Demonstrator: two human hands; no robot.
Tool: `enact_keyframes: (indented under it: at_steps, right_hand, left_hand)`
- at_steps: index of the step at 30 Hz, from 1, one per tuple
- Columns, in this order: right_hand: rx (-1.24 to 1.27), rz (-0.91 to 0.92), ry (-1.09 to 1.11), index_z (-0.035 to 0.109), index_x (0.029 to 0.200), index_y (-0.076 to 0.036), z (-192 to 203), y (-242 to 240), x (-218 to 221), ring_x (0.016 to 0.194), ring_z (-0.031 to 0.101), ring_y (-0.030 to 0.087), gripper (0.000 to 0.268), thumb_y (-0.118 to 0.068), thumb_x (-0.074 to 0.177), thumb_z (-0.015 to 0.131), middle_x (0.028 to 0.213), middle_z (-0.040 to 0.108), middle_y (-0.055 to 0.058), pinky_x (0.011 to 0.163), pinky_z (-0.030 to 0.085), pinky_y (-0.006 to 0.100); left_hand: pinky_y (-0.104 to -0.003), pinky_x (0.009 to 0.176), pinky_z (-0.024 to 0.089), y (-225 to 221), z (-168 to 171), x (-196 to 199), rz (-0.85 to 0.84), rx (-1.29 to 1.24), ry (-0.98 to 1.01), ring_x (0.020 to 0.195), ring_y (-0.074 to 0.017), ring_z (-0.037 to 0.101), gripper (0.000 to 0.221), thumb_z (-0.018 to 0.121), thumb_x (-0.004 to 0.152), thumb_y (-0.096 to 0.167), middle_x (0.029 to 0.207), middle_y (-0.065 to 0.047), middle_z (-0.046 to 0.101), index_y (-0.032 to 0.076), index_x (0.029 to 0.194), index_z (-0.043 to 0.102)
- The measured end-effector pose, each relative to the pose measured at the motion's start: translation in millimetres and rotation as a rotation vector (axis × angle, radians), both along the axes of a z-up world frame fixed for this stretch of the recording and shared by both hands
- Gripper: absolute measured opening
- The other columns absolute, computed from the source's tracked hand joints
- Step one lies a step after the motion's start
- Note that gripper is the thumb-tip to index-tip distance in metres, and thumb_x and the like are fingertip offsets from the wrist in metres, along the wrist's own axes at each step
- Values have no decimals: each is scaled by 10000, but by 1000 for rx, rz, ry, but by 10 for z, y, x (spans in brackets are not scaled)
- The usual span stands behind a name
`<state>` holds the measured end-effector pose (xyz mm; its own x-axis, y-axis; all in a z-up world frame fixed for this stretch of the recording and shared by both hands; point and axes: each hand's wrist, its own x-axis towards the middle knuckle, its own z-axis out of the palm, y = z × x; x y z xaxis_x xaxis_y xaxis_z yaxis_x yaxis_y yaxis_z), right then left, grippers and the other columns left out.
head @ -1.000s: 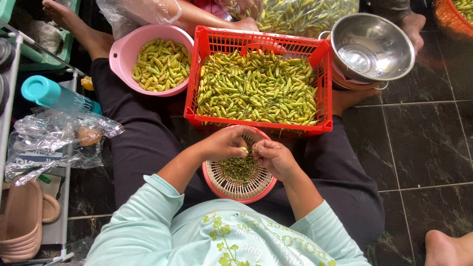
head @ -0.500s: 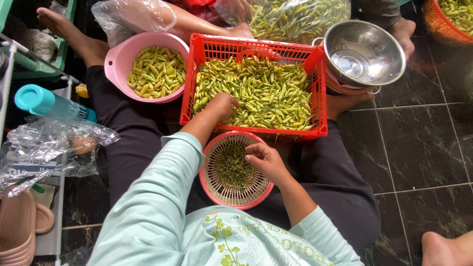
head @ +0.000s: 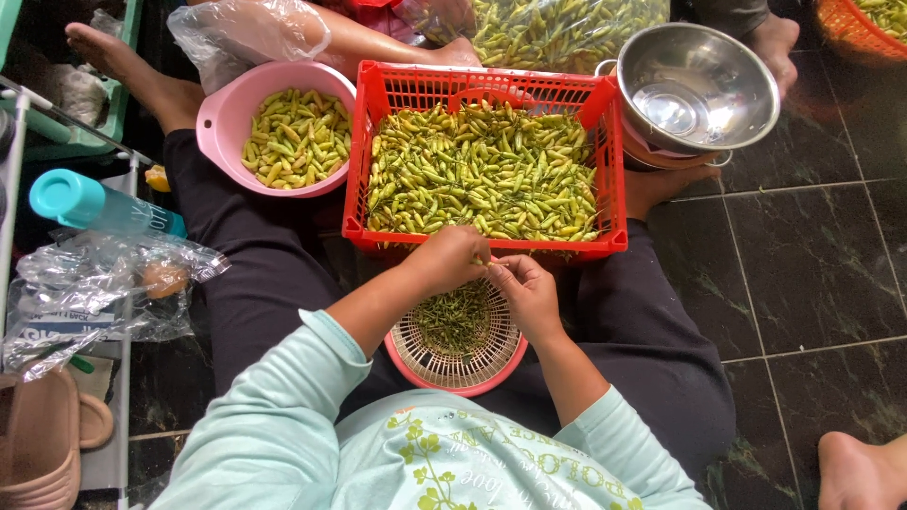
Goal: Removing stems from green chilies by hand and sorting them into a basket while sitting on the floor.
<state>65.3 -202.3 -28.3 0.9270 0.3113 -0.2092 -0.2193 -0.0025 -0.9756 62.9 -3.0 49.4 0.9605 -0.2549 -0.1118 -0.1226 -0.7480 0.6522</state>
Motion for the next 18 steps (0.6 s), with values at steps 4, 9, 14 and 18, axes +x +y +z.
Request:
enact_keyframes:
  at_steps: [4, 9, 14, 18]
  right_hand:
    - [-9, 70, 17, 754, 1029, -30, -80, -24, 6, 694, 653, 77, 140, -146, 950, 766, 768, 724, 77, 578, 522, 179]
    - [203, 173, 390, 686, 1006, -47, -12, 32, -47, 757, 732, 151, 104, -139, 962, 705, 875, 747, 82, 587, 547, 215]
    - [66, 195, 236, 721, 1100, -52, 47, 4, -52, 816, 716, 140, 168, -136, 955, 727, 948, 748, 78, 636, 560, 207]
    - [-53, 243, 99, 751, 1186, -56, -50, 30, -84, 867, 702, 108, 256, -104, 941, 696, 1027, 769, 76, 690, 568, 200]
  left_hand:
    - [-464, 741, 602, 3, 127, -265, -22, -13, -7, 878, -379, 723, 173, 785, 846, 163, 921, -148, 684, 52, 977, 764]
    - [-313, 833, 584, 188, 163, -369, 45, -58, -36, 919, -221, 720, 76, 779, 877, 152, 945, -36, 677, 144, 949, 756]
    - [-440, 911, 548, 1014, 299, -358, 317, -65, -131, 986, -361, 674, 173, 748, 903, 90, 999, -168, 673, 49, 1070, 732]
    - [-566, 970, 467, 2143, -58, -7, 592, 380, -431, 1088, -491, 570, 480, 851, 806, 129, 1179, -206, 525, 38, 1244, 677]
